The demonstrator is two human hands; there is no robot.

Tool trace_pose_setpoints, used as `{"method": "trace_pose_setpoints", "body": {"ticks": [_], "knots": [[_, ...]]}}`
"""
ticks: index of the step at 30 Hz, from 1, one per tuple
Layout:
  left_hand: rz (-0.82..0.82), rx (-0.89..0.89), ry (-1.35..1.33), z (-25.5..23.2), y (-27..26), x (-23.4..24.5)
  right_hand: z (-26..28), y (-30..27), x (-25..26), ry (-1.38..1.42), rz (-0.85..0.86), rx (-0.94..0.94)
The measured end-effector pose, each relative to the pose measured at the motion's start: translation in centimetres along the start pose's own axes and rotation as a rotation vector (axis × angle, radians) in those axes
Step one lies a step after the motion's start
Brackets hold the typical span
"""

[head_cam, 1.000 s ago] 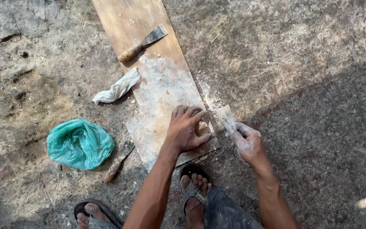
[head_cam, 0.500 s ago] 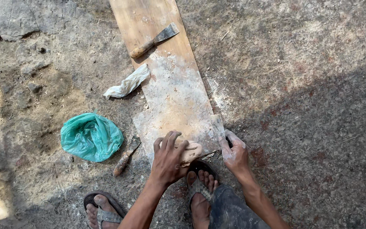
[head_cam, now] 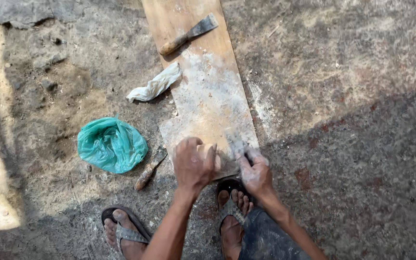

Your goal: The person mixes a pile of sand and cement on a wooden board using a trowel and their hands. They repeatedly fold and press the mixture to combine it into a uniform mass.

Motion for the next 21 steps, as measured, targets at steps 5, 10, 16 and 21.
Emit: {"method": "trace_pose_setpoints", "body": {"ticks": [5, 10, 16, 21], "knots": [[-0.123, 0.219, -0.170, -2.8, -4.1, 0.7, 0.8, 0.3, -2.5, -0.021, 0.086, -0.002], [-0.110, 0.512, -0.355, 3.1, -6.3, -0.6, -4.4, 1.1, -1.7, 0.012, 0.096, -0.140], [-0.125, 0.517, -0.756, -0.2, -4.9, 2.6, -3.4, 1.8, -2.3, 0.046, 0.113, -0.113], [-0.376, 0.187, -0.469, -0.2, -2.2, 2.3, -8.3, 5.4, -5.4, 0.068, 0.229, -0.034]]}}
Point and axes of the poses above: each hand's wrist, its own y-axis towards the middle knuckle, its own x-axis out of the back of the hand, z = x × y, the point moved 9 cm from there along y, towards the middle knuckle, and after that the axes turned 3 degrees about z, right-handed, at the moved point
